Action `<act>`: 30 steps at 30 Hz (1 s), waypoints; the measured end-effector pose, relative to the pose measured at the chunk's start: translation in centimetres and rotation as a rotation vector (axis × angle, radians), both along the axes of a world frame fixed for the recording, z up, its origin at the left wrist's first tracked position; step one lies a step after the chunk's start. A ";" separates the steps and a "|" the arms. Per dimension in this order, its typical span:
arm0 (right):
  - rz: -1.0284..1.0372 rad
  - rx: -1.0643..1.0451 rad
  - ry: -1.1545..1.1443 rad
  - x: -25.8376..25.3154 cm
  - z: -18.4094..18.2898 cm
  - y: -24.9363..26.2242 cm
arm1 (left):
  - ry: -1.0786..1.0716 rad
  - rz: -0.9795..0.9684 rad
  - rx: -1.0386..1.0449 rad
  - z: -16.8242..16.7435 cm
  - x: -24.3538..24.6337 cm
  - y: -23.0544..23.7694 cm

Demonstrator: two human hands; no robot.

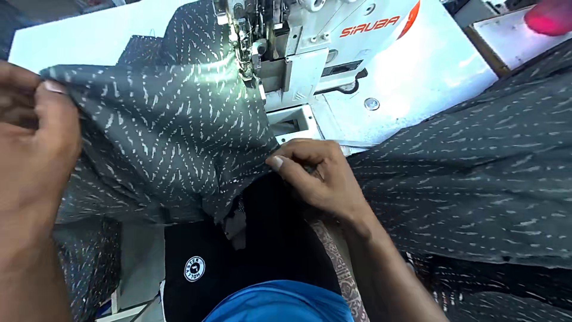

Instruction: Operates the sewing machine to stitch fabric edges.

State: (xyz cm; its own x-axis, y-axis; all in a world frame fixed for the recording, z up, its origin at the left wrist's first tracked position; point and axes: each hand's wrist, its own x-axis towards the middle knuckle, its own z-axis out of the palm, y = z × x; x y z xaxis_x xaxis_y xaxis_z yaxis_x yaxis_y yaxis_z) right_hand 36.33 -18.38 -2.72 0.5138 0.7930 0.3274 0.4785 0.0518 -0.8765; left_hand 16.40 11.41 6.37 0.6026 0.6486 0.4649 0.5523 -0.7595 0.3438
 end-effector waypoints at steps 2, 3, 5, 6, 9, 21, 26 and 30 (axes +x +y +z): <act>-0.094 0.041 0.072 -1.0 -0.3 0.2 | -0.001 -0.069 0.007 -0.1 0.7 0.9; -0.147 0.063 0.096 -1.4 -0.5 0.4 | 0.007 -0.081 0.013 -0.2 0.9 1.0; -0.226 0.084 0.117 -2.0 -0.8 0.8 | 0.025 -0.081 0.016 -0.4 1.2 0.9; -0.239 0.101 0.138 -2.1 -0.8 0.9 | 0.023 -0.078 0.008 -0.5 1.4 0.9; -0.239 0.161 0.268 -2.7 -0.6 1.0 | -0.001 -0.048 -0.041 -1.0 1.4 1.3; -0.109 0.142 0.723 -3.2 -0.2 0.6 | -0.045 -0.072 -0.068 -1.1 1.2 2.2; -0.089 0.149 0.762 -3.3 -0.5 0.2 | -0.011 -0.087 -0.118 -1.1 2.6 4.0; -0.058 0.197 0.833 -3.4 -0.5 -0.1 | -0.024 -0.088 -0.151 -1.7 3.7 4.4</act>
State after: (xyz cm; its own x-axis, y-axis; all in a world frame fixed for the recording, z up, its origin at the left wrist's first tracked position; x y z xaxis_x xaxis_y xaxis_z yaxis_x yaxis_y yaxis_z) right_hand 32.97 -18.48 -3.25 0.6861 0.7261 -0.0460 -0.3108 0.2353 -0.9209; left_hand 20.06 15.83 4.67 0.6499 0.6575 0.3812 0.4761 -0.7432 0.4701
